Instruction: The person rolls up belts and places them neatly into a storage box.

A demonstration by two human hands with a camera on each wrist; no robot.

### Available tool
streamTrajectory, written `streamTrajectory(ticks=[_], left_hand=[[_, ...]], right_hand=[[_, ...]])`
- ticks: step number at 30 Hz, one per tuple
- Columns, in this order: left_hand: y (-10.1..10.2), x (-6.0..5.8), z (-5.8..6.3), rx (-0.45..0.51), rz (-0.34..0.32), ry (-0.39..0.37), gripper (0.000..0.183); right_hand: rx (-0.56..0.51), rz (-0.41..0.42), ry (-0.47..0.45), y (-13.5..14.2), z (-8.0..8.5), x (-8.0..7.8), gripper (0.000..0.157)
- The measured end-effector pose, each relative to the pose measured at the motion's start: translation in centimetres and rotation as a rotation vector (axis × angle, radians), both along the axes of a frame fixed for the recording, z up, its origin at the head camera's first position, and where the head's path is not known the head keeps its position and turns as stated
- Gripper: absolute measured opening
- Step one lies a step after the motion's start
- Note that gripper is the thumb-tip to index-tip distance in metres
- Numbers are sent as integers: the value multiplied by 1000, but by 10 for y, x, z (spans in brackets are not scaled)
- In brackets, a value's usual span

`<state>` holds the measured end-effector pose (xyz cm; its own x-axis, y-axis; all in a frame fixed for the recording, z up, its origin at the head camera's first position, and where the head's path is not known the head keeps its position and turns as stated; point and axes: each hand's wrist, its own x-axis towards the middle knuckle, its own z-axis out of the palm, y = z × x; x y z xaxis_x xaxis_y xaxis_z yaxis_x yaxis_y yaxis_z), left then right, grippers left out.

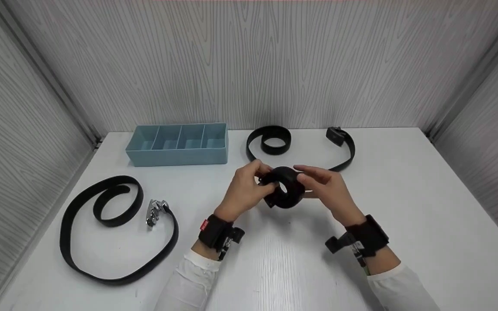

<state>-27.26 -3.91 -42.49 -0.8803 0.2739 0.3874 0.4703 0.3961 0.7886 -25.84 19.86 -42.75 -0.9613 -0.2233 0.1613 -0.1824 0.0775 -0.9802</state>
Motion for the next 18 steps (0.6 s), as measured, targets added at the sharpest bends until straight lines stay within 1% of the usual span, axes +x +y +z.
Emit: streamTrajectory(ticks=[3, 6, 9, 11, 13, 14, 16, 18], left_hand=[[-2, -1, 1, 46, -100, 15, 21], [-2, 0, 1, 69, -173, 55, 20], [0, -1, 0, 112, -244, 125, 19], [1, -1, -1, 153, -297, 175, 19], [2, -2, -3, 185, -342, 215, 18], [3, -3, -3, 194, -356, 232, 18], [4, -3, -4, 191, -357, 261, 19], [4, -4, -4, 162, -329, 280, 20]], right_hand=[[29, 48, -48, 4, -5, -5, 49], [73, 142, -103, 5, -9, -7, 56], [54, 263, -154, 4, -13, -6, 56], [22, 307, -180, 3, -14, -5, 53], [-4, 305, -197, 2, -14, -4, 48], [-9, 282, -201, 2, -14, -3, 46], [-11, 215, -201, 0, -12, -3, 43], [-2, 146, -191, -2, -10, -2, 44]])
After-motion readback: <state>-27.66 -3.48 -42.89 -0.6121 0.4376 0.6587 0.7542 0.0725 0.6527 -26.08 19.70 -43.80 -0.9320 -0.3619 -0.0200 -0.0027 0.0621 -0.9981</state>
